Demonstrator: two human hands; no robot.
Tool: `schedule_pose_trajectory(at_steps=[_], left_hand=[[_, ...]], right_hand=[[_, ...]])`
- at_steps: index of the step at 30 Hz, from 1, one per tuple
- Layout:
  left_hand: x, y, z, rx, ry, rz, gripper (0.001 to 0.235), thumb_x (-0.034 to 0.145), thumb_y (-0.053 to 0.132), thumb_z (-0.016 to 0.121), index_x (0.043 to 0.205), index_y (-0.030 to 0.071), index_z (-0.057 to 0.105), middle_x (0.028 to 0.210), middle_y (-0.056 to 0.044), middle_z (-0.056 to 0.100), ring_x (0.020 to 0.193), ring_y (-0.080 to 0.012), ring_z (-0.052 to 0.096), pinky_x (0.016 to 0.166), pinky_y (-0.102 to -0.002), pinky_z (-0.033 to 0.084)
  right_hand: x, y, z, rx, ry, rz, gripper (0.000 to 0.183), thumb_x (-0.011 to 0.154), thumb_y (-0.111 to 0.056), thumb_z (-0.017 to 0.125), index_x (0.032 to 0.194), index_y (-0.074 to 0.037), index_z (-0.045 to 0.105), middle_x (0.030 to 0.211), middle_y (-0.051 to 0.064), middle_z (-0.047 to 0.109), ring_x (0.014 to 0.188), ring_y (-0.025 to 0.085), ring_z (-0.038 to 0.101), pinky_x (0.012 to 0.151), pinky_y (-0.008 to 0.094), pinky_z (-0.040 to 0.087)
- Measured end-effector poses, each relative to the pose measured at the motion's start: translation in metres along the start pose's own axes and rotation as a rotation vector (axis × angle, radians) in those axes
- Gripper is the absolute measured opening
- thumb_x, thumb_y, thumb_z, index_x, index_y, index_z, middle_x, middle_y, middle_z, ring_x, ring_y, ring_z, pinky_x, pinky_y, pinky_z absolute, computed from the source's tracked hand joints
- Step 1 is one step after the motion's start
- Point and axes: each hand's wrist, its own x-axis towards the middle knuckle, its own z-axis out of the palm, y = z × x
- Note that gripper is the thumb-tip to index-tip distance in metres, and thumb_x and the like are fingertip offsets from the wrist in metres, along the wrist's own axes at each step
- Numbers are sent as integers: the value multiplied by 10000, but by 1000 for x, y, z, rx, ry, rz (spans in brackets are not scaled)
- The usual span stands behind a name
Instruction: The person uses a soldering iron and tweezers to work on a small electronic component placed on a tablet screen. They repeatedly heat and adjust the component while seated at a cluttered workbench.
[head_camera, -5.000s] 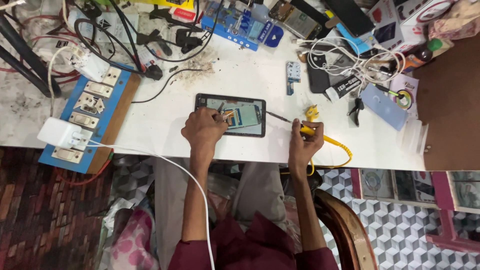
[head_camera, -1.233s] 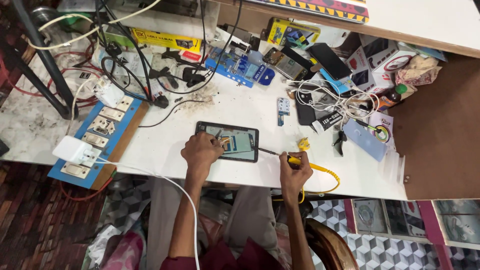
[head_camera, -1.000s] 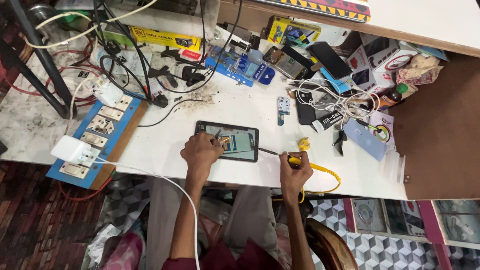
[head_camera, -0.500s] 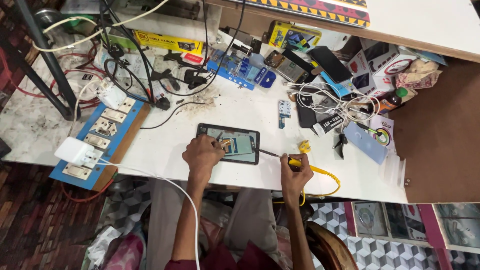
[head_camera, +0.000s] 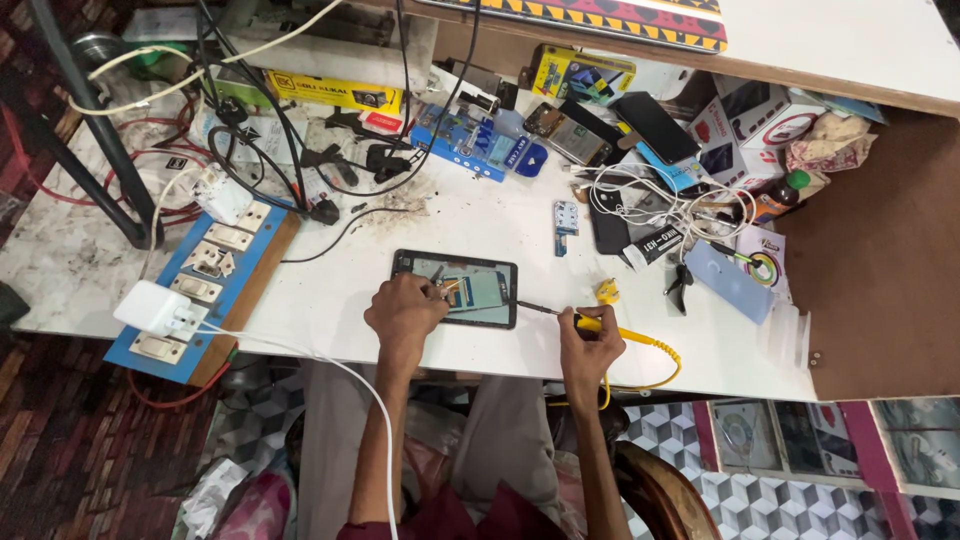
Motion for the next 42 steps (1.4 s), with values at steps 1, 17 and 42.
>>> schedule_pose_trajectory(at_steps=[1, 17, 42], left_hand=[[-1, 0, 1, 6, 14, 9, 151, 796, 358, 807, 836, 213, 811, 865, -89, 765, 842, -318, 732, 725, -455, 540], [-12, 2, 7, -22, 95, 77, 209, 838, 317, 744, 859, 113, 781, 842, -154, 752, 844, -357, 726, 731, -493, 538], [-6, -2, 5, -62, 33, 51, 179, 776, 281, 817, 846, 120, 782, 861, -128, 763, 844, -337, 736, 729, -475, 544]], right_hand=[[0, 0, 0, -2, -1, -2, 191, 892, -82, 752, 861, 13, 589, 596, -20, 530, 523, 30, 408, 480, 228, 315], [1, 5, -3, -27, 4, -27, 197, 889, -93, 756, 862, 17, 595, 612, 5, 574, 535, 43, 453, 495, 234, 369], [0, 3, -1, -57, -2, -4, 202, 883, -109, 748, 860, 9, 585, 604, -9, 549, 522, 50, 420, 493, 239, 321]])
